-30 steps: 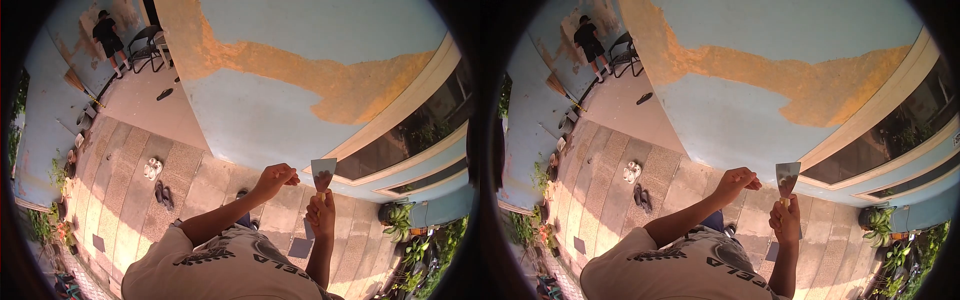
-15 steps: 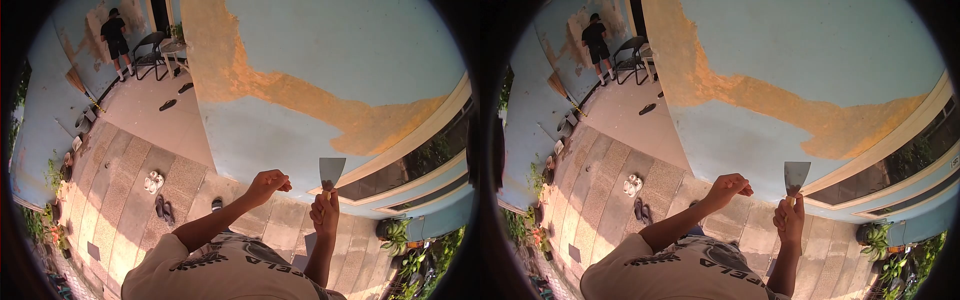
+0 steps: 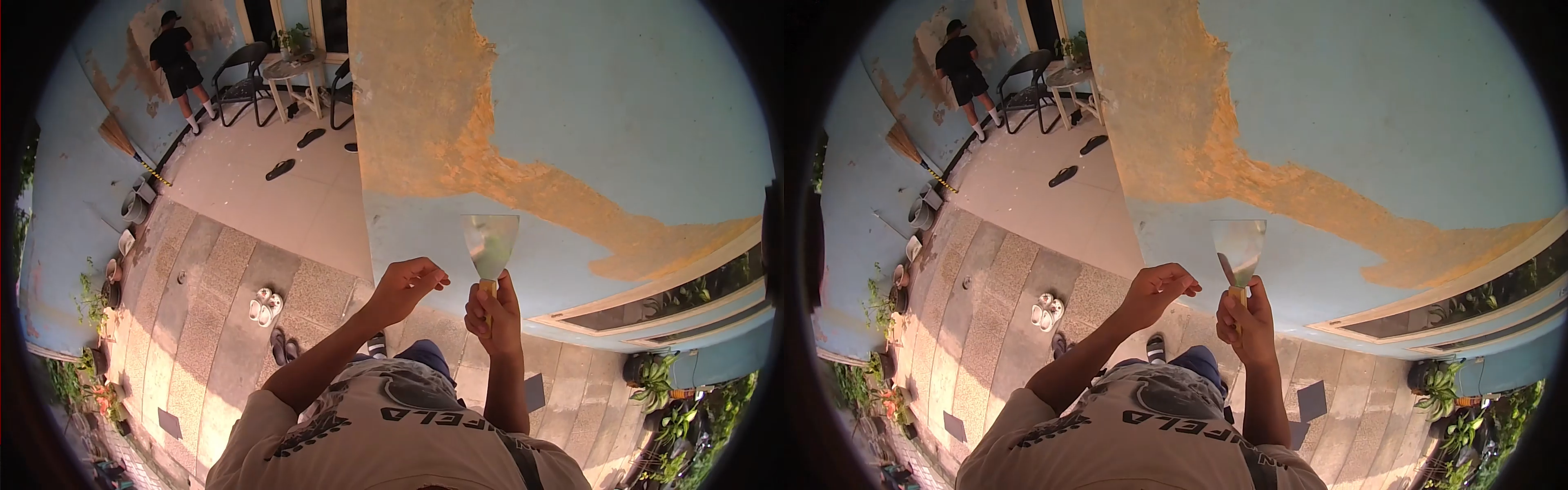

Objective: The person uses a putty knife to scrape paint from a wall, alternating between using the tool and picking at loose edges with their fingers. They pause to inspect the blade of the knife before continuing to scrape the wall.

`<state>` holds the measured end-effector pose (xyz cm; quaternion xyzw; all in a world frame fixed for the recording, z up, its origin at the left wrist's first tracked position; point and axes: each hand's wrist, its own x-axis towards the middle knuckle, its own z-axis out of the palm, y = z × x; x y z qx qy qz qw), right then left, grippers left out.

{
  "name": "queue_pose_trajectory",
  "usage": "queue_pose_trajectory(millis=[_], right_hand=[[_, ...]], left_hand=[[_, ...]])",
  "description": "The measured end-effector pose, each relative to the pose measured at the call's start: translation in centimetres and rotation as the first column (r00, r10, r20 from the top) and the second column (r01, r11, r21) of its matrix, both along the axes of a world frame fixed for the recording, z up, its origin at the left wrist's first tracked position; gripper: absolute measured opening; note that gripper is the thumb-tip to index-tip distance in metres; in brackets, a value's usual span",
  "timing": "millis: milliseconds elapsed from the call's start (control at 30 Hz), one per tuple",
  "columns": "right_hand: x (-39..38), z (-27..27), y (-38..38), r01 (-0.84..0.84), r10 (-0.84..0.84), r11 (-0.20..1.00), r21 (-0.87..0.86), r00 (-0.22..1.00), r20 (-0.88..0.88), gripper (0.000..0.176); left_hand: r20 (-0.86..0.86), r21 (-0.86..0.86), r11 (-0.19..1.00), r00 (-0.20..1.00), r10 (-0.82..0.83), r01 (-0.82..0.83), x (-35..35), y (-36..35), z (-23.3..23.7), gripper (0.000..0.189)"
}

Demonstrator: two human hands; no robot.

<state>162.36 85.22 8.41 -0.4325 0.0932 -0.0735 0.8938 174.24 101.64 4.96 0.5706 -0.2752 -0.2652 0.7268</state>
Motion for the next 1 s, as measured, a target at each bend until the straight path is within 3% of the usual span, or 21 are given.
queue_pose_trajectory(millis=[67, 300, 400, 467, 500, 567, 600, 667, 767, 867, 933, 1000], right_hand=[[0.3, 0.0, 0.3, 0.019, -0.019, 1.000, -0.011, 1.000, 0.018, 0.020], [0.8, 0.9, -1.3, 0.147, -0.138, 0.986, -0.079, 0.984, 0.111, 0.021], [0.3, 0.8, -2.3, 0.173, -0.159, 0.979, -0.105, 0.978, 0.134, 0.023], [0.1, 0.8, -2.8, 0.184, -0.165, 0.976, -0.115, 0.974, 0.158, 0.023], [-0.1, 0.8, -3.0, 0.176, -0.158, 0.979, -0.104, 0.975, 0.157, 0.024], [-0.4, 0.8, -3.5, 0.167, -0.151, 0.981, -0.095, 0.976, 0.159, 0.025], [-0.4, 0.9, -3.8, 0.155, -0.135, 0.976, -0.150, 0.981, 0.136, 0.027], [-0.2, 1.5, -4.9, 0.132, -0.110, 0.967, -0.216, 0.987, 0.114, 0.030], [0.0, 2.8, -6.4, 0.040, -0.019, 0.969, -0.243, 0.996, 0.088, 0.038], [0.2, 3.8, -8.0, -0.035, 0.060, 0.962, -0.271, 0.995, 0.084, 0.035], [0.5, 4.4, -8.8, -0.044, 0.067, 0.958, -0.283, 0.995, 0.075, 0.031], [1.0, 4.7, -9.9, -0.072, 0.115, 0.922, -0.380, 0.989, 0.091, 0.027]], left_hand=[[0.203, 0.073, 0.997, 0.979, -0.014, -0.001, 0.4, -0.1, 1.0, 0.015], [0.367, -0.009, 0.998, 0.928, -0.054, 0.062, 1.5, -2.9, 1.7, 0.014], [0.322, -0.019, 0.995, 0.943, -0.086, 0.097, 1.6, -4.3, 1.3, 0.016], [0.157, -0.015, 0.985, 0.973, -0.170, 0.174, 1.8, -5.3, 1.1, 0.019], [0.160, -0.012, 0.984, 0.972, -0.175, 0.179, 1.7, -5.8, 1.2, 0.019], [-0.019, -0.200, 0.960, 0.979, -0.204, 0.196, 1.4, -7.1, 1.8, 0.025], [-0.017, -0.204, 0.959, 0.979, -0.202, 0.194, 1.3, -7.8, 2.1, 0.025], [-0.148, -0.282, 0.948, 0.970, -0.195, 0.148, 1.2, -9.6, 2.7, 0.028], [-0.185, -0.442, 0.894, 0.967, -0.173, 0.075, 0.8, -12.4, 3.1, 0.030], [-0.303, -0.448, 0.892, 0.949, -0.090, -0.058, -0.2, -14.7, 5.0, 0.037], [-0.294, -0.479, 0.874, 0.953, -0.069, -0.084, 0.1, -15.9, 5.6, 0.039], [-0.345, -0.474, 0.871, 0.937, -0.052, -0.126, 0.1, -16.6, 6.6, 0.041]])
